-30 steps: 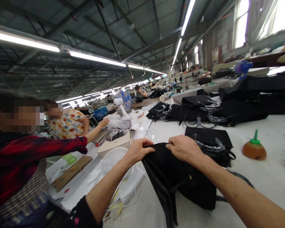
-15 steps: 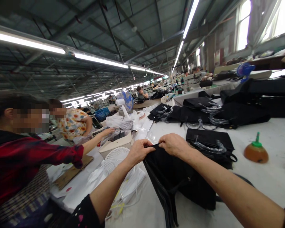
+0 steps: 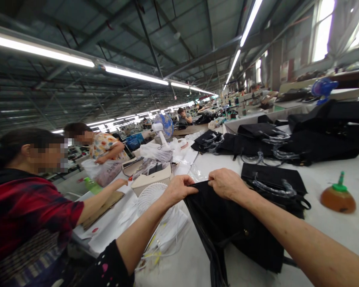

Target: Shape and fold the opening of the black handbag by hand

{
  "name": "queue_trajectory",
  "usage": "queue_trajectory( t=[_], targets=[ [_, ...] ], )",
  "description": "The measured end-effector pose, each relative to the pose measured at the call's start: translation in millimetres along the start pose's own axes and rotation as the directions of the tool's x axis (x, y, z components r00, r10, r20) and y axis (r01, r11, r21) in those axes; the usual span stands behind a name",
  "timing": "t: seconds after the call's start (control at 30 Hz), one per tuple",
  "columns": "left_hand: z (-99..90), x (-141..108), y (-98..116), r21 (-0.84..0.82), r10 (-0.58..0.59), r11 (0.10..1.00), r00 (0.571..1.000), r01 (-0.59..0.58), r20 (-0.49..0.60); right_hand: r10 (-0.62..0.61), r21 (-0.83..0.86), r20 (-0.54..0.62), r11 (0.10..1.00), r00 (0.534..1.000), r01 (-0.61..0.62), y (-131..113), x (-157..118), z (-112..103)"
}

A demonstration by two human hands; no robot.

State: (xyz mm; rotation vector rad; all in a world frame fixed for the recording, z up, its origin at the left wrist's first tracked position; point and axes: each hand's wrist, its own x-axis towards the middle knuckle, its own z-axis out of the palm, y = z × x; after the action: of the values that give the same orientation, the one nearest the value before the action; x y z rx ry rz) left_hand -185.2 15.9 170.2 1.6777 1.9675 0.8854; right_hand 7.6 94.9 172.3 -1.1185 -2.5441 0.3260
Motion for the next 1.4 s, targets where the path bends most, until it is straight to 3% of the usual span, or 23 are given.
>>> queue_trajectory(
  t=[0.27,0.47,0.63,0.77,1.07,1.23,1.4],
  targets=[
    [1.3,-6,1,0.021,0.000,1.000,0.998,0.001,-0.069,-0.019,-0.002,-0.021,1.000,1.000,0.019,-4,-5,0],
    [-11.6,-17,-1,-0.132,0.015,0.991,0.998,-0.008,0.055,-0.029,0.008,-0.019,1.000,0.999,0.029,-6,-8,0],
    [-11.0,-21,-1,0.043,-0.045,0.998,0.997,0.047,-0.061,-0.035,0.008,-0.016,0.999,0.999,0.035,-8,-9,1],
    [-6.2,-18,0,0.120,-0.017,0.992,0.989,0.034,-0.144,-0.036,-0.009,-0.024,0.999,0.999,0.036,-10,-10,1],
    [-2.1,-14,6,0.116,0.101,0.988,0.995,-0.100,-0.007,-0.193,-0.055,0.023,0.979,0.981,0.194,-17,-12,0],
    [0.0,-19,9,0.248,0.166,0.957,0.985,-0.148,-0.053,-0.240,-0.131,0.030,0.961,0.970,0.242,-27,-10,6],
    [1.3,-33,23,0.221,0.185,0.962,0.979,-0.162,-0.089,-0.290,-0.097,0.053,0.951,0.956,0.293,-27,-19,-2]
  ],
)
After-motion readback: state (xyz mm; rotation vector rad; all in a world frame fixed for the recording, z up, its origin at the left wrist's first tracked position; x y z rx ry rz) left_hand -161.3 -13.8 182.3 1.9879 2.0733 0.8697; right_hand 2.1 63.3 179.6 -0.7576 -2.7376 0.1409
